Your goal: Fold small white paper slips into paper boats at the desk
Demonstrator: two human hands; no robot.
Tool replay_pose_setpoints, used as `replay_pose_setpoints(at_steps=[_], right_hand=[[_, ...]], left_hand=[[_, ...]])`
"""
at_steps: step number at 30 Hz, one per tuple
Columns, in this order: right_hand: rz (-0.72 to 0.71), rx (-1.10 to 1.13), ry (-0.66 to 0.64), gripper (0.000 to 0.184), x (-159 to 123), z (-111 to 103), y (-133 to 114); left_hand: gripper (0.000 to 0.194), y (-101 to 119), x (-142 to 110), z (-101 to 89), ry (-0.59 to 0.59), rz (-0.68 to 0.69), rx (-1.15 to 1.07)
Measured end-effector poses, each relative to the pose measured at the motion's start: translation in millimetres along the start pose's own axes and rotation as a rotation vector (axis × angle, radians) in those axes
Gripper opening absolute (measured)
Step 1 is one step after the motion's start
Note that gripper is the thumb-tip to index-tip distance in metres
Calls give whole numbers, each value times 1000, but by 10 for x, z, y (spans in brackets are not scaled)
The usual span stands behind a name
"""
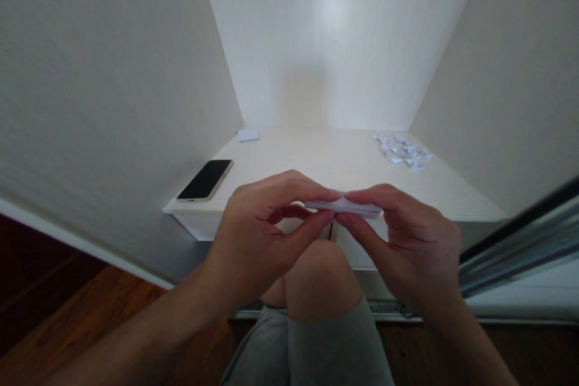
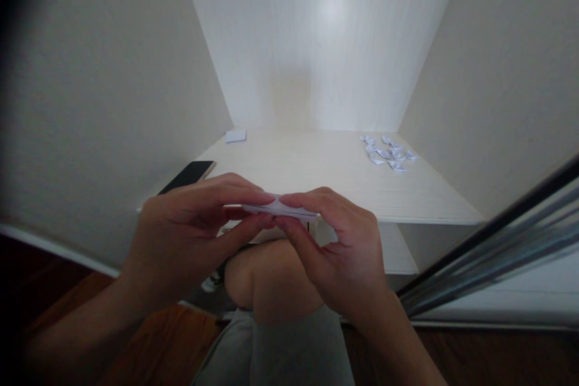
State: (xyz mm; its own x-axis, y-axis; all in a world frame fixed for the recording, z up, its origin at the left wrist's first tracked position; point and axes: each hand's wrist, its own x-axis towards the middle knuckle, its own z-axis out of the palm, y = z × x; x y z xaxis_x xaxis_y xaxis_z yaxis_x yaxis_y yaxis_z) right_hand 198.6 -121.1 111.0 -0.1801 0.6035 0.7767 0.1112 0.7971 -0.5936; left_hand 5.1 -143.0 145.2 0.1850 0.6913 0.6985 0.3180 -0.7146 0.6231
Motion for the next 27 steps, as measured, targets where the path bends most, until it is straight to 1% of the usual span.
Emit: replay_pose_setpoints(at_steps=[3,6,9,13,18,23,27], right_hand=[[-10,28,18,35,-11,10,-6],[-31,58,53,38,-16,20,-20],[-61,74,73,40,-15,25,-63],[-66,129,86,40,-10,28,-139],[-28,188,101,39,-1,37,-167],[1,169,70,38,3,17,-156],[-2,117,42,38,18,-6,-174]], left_hand=[[28,7,-9,14,21,9,-3],[26,42,-8,21,40,-18,-14],[25,76,-3,31,57,-42,-38],[25,81,-4,53,79,-36,-102],[28,79,4,70,60,-5,-172],[30,83,11,69,61,62,-131],[32,30,0,43,48,113,-83]])
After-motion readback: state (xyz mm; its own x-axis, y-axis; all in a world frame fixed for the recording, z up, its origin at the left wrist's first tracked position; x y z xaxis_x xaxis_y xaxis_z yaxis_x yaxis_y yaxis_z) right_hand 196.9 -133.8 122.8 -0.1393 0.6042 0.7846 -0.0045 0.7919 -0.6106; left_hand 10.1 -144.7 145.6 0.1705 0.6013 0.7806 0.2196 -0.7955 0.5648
